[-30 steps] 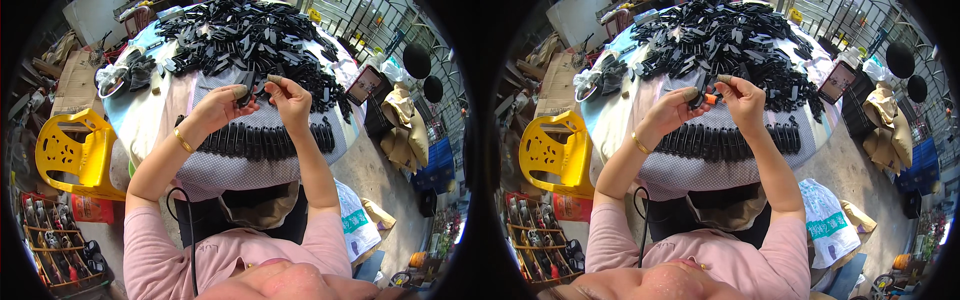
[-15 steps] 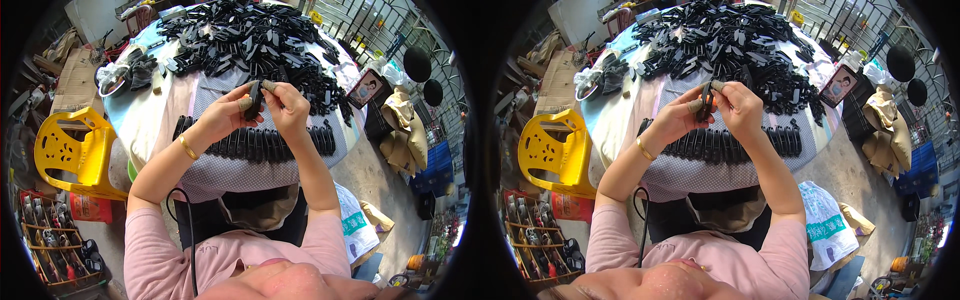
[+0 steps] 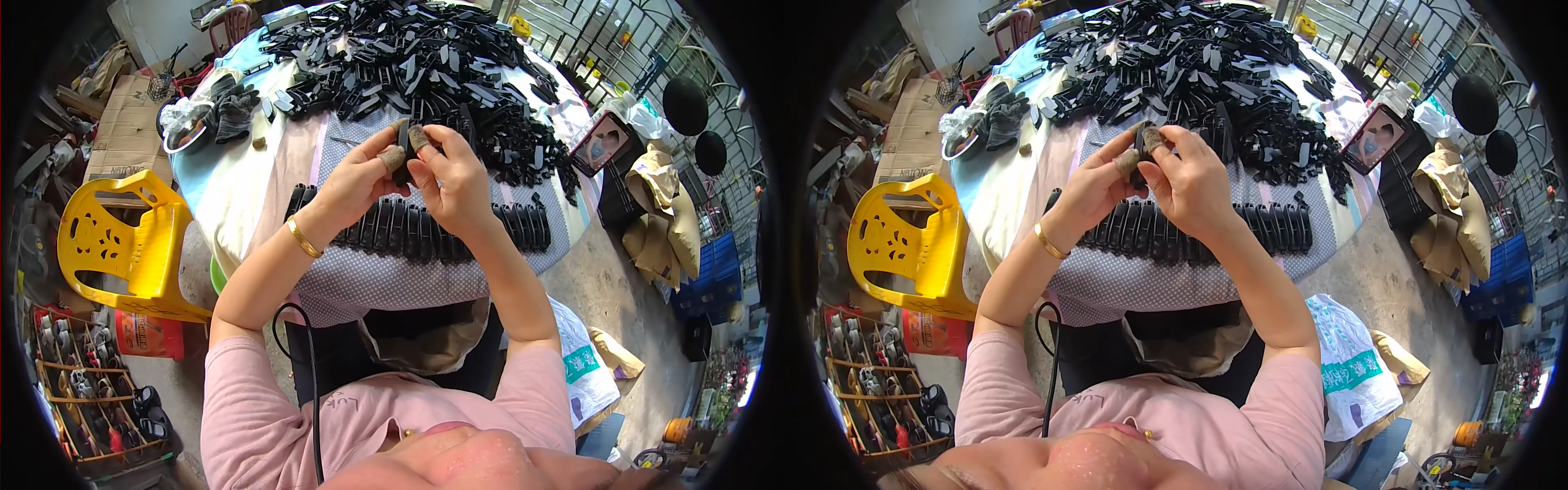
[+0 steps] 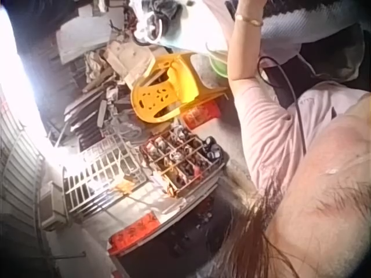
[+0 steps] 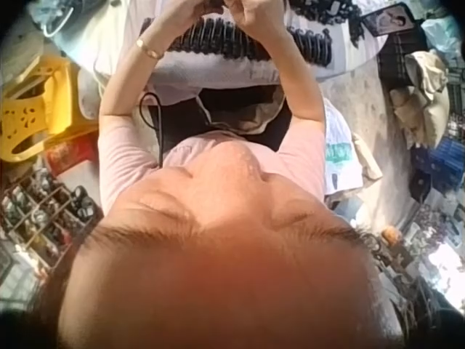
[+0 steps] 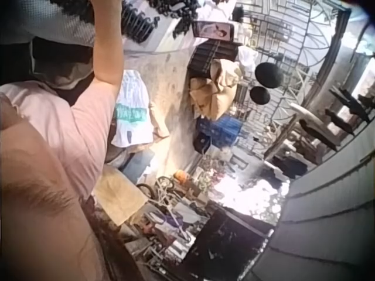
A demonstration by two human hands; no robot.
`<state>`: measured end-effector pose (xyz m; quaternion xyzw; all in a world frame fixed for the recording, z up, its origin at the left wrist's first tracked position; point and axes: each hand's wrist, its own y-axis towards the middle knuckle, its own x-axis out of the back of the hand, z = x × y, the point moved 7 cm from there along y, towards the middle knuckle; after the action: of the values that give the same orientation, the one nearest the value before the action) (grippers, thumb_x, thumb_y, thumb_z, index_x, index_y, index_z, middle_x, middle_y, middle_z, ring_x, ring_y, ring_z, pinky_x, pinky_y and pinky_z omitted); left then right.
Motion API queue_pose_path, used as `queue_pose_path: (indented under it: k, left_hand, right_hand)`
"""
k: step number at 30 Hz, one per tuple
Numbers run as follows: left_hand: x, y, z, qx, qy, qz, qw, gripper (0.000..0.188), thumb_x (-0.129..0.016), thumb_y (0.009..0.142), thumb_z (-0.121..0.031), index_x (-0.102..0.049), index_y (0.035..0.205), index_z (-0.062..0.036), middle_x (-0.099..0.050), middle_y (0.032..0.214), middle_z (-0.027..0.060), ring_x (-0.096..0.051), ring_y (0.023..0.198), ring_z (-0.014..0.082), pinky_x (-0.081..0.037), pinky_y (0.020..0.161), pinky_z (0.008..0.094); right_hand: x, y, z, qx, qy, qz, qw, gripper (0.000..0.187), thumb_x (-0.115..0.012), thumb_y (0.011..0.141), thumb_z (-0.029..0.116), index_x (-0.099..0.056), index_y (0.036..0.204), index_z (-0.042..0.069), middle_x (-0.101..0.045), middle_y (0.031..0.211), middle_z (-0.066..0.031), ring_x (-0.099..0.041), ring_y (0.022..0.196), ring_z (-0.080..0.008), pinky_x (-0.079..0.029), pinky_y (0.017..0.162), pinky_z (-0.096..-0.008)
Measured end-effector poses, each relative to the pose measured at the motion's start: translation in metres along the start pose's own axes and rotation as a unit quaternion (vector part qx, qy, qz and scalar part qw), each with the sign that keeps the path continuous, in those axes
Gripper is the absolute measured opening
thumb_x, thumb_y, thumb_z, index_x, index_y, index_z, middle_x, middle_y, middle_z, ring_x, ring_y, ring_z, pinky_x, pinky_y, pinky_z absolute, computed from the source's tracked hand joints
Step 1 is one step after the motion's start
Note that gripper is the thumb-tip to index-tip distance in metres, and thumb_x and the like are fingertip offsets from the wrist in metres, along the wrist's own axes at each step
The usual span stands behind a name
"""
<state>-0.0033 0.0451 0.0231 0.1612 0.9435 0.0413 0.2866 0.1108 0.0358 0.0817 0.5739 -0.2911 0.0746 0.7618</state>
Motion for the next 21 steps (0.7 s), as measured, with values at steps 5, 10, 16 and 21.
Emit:
queue_pose_path:
  k: [5,10,16,21]
  left_hand:
    - [-0.004,-0.008,-0.023,0.062,0.113,-0.004,0.992,0.039,-0.052,0.087,-0.012,-0.041,0.123,0.0003,-0.056,0.100,0.0080,-0.062,0.080,0.0169,-0.053,0.066,0.0268]
    - [0.073,-0.045,-0.075,0.040,0.360,-0.212,0.908,0.044,-0.053,0.084,-0.009,-0.041,0.124,0.0040,-0.053,0.082,0.0071,-0.059,0.070,0.0132,-0.052,0.063,0.0247]
    - [0.127,-0.094,-0.080,0.128,0.566,-0.210,0.787,0.036,-0.057,0.081,-0.014,-0.054,0.116,-0.0043,-0.055,0.070,-0.0013,-0.049,0.061,0.0055,-0.041,0.053,0.0210]
    - [0.128,-0.096,-0.064,0.180,0.594,-0.157,0.768,0.029,-0.054,0.082,-0.011,-0.059,0.110,-0.0027,-0.055,0.071,0.0011,-0.050,0.060,0.0069,-0.044,0.052,0.0220]
  right_hand:
    - [0.014,0.001,-0.010,0.004,0.015,-0.039,0.999,0.021,-0.056,0.085,0.015,-0.059,0.091,-0.005,-0.058,0.090,-0.0153,-0.060,0.076,-0.0272,-0.049,0.065,-0.0330]
    - [0.066,-0.020,-0.099,-0.224,-0.164,-0.043,0.960,0.017,-0.060,0.079,0.021,-0.067,0.082,0.006,-0.064,0.077,-0.0131,-0.063,0.068,-0.0284,-0.049,0.060,-0.0353]
    - [0.040,-0.061,-0.150,-0.366,-0.263,0.297,0.841,0.016,-0.065,0.073,0.023,-0.070,0.087,0.018,-0.065,0.085,-0.0113,-0.063,0.082,-0.0287,-0.050,0.074,-0.0370]
    - [0.020,-0.065,-0.147,-0.356,-0.312,0.362,0.803,0.018,-0.069,0.070,0.019,-0.070,0.087,0.013,-0.065,0.085,-0.0114,-0.063,0.083,-0.0272,-0.049,0.074,-0.0364]
